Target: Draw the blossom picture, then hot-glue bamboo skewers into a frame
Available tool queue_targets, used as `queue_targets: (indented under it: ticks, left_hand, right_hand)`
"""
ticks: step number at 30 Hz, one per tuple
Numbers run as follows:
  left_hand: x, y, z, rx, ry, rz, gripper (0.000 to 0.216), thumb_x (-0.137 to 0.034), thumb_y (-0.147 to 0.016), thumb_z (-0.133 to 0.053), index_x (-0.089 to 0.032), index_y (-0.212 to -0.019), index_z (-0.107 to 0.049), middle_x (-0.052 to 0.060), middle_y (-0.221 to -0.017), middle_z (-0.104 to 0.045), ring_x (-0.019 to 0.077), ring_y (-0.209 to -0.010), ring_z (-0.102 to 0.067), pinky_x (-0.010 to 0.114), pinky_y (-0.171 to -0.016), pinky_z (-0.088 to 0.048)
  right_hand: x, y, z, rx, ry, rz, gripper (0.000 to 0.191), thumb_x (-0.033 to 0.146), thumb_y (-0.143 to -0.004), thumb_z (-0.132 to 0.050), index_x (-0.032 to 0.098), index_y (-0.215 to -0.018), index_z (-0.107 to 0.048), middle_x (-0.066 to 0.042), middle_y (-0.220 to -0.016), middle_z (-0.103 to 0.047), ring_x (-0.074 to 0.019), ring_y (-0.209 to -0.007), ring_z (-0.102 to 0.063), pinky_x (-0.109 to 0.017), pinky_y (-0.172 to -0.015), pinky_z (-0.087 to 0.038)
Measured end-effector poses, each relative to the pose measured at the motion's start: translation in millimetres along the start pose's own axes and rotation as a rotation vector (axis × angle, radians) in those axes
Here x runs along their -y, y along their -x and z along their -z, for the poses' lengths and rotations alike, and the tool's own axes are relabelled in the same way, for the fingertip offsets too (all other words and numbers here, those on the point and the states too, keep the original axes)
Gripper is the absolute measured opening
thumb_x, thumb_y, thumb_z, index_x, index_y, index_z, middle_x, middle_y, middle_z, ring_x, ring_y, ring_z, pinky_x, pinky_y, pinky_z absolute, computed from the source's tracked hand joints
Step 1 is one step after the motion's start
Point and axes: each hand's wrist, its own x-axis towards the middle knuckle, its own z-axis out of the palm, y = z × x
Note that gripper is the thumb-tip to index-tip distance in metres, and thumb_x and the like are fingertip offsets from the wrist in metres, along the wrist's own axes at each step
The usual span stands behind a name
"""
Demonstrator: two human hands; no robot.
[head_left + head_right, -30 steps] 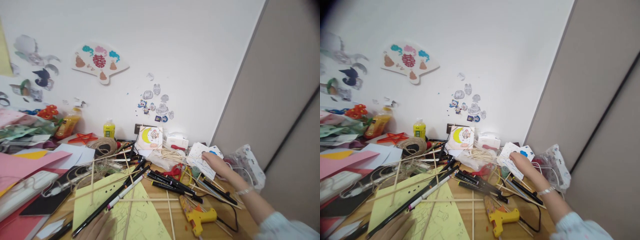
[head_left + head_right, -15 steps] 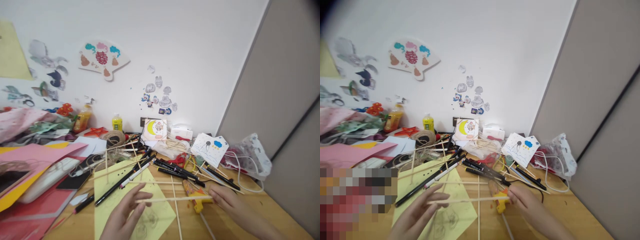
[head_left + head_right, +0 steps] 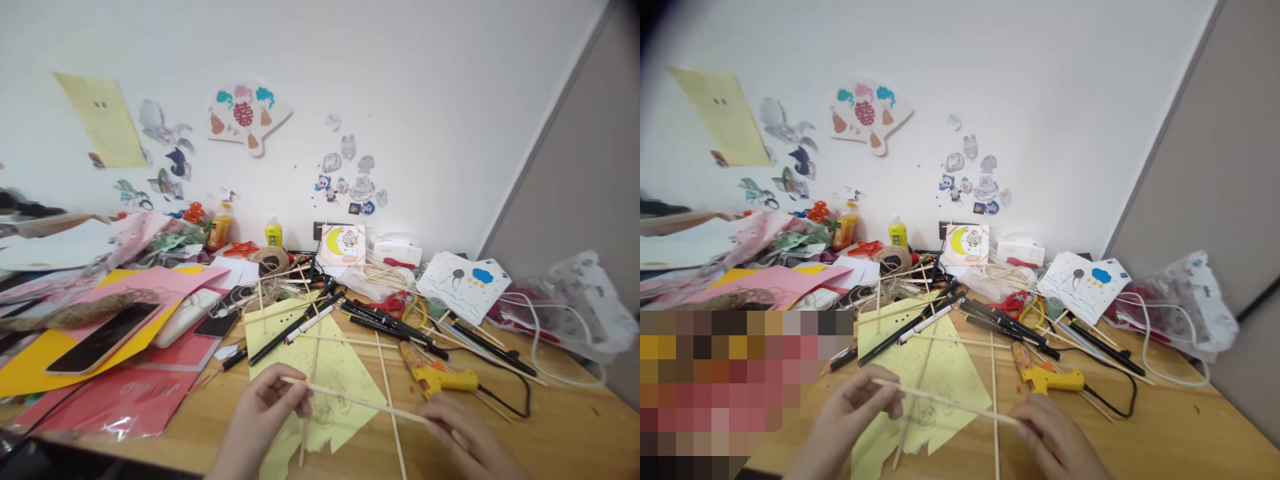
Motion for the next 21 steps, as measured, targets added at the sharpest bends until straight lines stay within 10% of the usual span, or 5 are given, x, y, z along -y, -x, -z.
queue_targets:
  ticks: [9,21]
  left_hand:
    - [47,-11,55,0.129,-0.807,-0.631,0.015,-0.028,-0.085,-0.056,-0.022,-0.082,-0.069,0.003,-0.073,-0.064,0.0144,-0.067,-0.062,0.023,-0.060,-0.050]
    - [52,-9,58,0.390,-0.757,-0.653,0.012,-0.016,-0.087,-0.051,-0.020,-0.088,-0.062,0.001,-0.074,-0.062,0.0132,-0.071,-0.059,0.023,-0.063,-0.048]
  right_hand:
    - [-10,5,-53,-0.126,0.236,0.062,0.022,0.016,-0.091,-0.045,0.026,-0.098,-0.063,-0.004,-0.090,-0.063,-0.0204,-0.082,-0.059,-0.035,-0.072,-0.051]
    - [-10,18,-46,-0.217,0.224,0.092,0.015,0.019,-0.089,-0.050,0.025,-0.097,-0.062,-0.004,-0.085,-0.064,-0.0197,-0.079,-0.060,-0.034,-0.072,-0.050]
